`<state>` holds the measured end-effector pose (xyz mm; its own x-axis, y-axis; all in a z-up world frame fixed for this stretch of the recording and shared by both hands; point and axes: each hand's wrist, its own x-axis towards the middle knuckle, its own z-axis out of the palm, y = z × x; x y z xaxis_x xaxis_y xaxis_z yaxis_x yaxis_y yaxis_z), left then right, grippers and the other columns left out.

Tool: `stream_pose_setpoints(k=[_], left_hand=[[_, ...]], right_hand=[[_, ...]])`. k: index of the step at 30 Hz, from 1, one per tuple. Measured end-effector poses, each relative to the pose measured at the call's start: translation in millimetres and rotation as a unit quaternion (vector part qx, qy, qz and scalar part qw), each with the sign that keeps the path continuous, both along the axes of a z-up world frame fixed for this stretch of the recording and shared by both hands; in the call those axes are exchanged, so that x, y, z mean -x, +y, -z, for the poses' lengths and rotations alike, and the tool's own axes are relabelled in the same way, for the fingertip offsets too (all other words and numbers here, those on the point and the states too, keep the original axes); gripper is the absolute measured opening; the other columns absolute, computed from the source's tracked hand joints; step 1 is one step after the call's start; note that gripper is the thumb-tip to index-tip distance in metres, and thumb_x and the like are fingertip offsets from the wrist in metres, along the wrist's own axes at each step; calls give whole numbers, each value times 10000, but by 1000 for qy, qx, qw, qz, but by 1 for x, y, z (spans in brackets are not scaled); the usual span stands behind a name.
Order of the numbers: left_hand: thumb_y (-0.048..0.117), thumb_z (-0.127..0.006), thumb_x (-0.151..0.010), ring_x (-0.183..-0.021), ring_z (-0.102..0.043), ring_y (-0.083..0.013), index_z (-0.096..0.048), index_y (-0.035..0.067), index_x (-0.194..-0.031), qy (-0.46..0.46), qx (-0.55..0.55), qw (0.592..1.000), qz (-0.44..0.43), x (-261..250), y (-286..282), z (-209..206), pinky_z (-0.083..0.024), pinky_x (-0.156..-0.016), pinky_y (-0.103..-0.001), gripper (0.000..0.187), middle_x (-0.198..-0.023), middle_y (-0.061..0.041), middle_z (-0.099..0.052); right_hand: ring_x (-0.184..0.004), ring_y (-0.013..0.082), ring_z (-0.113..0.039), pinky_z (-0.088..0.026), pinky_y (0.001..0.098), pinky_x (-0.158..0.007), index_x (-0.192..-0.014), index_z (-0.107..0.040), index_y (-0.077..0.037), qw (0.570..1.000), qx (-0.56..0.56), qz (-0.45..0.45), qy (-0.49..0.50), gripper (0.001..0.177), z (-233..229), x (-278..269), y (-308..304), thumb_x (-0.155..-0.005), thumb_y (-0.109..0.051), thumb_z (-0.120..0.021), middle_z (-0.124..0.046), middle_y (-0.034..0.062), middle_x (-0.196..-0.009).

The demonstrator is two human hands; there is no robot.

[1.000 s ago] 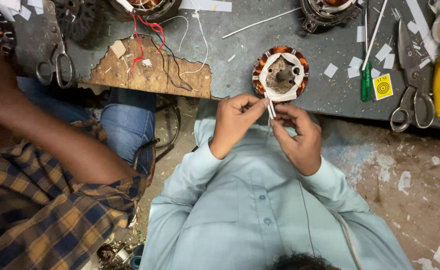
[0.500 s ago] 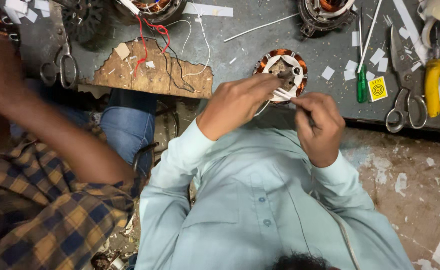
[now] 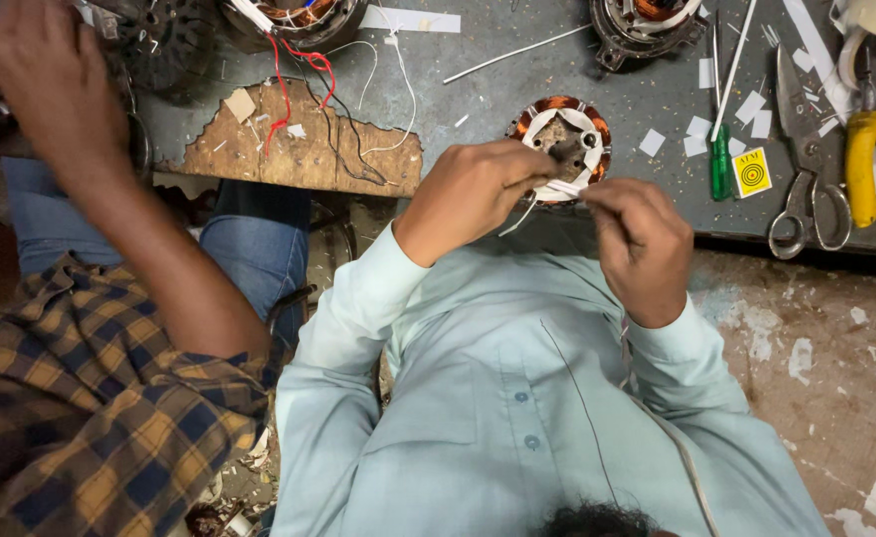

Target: The person works at a cluttered workbench, handling a circular electrical component with copper windings. They use scissors to cut a white plastic strip, then insert and adjust wires within the component. The person also uses tape and handles red wire from a spool, manipulating the component and tools throughout.

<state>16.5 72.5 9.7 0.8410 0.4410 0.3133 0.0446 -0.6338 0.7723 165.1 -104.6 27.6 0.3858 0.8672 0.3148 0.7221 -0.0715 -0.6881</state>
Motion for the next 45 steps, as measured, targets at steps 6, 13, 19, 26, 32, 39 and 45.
stream_pose_setpoints(k=[6,13,19,26,32,39,45], left_hand=[[6,-606,-870,-854,-710,-313,-789,136,-1061,36,-77,996,16,-2,1,-10,-559,-715,-413,294,-979,-67,-718],[-12,-612,-863,-854,-700,-313,-781,126,-1065,40,-82,996,23,0,2,-19,-561,-733,-417,297,-972,-70,-688],[19,-643,-841,-840,-677,-331,-765,87,-1048,56,-97,993,44,2,5,-20,-538,-709,-448,250,-884,-109,-623],[50,-669,-847,-837,-670,-341,-767,89,-1017,66,-88,992,53,0,8,-22,-529,-698,-453,200,-880,-115,-632],[72,-660,-903,-859,-677,-332,-780,105,-1055,40,-77,994,62,-1,11,-22,-537,-728,-439,196,-915,-101,-670],[68,-674,-898,-856,-675,-332,-785,99,-1058,31,-76,994,68,-2,12,-19,-537,-721,-439,196,-909,-102,-668],[73,-691,-887,-858,-675,-334,-777,87,-1039,13,-69,995,68,-1,11,-18,-540,-723,-437,176,-920,-99,-672]], right_hand=[[-964,294,-707,-550,360,-848,-1091,-733,-2,1000,15,17,5,134,-4,-2,1,-968,49,-753,-713,153,-1053],[-999,314,-678,-534,400,-888,-1087,-741,-8,995,-24,45,-87,157,2,0,-5,-943,7,-801,-705,159,-1072],[-840,233,-675,-543,368,-749,-937,-700,-73,996,-71,-36,30,185,27,32,-15,-849,-95,-862,-680,68,-942],[-784,221,-690,-524,320,-663,-1086,-700,-2,980,66,-65,176,243,59,48,7,-892,-99,-809,-729,122,-996],[-862,154,-740,-564,271,-746,-1194,-662,8,980,69,-7,188,244,50,45,-24,-969,-52,-734,-747,102,-989],[-842,82,-676,-572,238,-745,-1197,-598,-12,921,43,53,383,286,48,38,-43,-947,-20,-737,-698,52,-1002],[-829,191,-659,-516,302,-723,-1083,-733,7,996,-38,48,59,183,30,39,-24,-925,40,-819,-687,108,-1028]])
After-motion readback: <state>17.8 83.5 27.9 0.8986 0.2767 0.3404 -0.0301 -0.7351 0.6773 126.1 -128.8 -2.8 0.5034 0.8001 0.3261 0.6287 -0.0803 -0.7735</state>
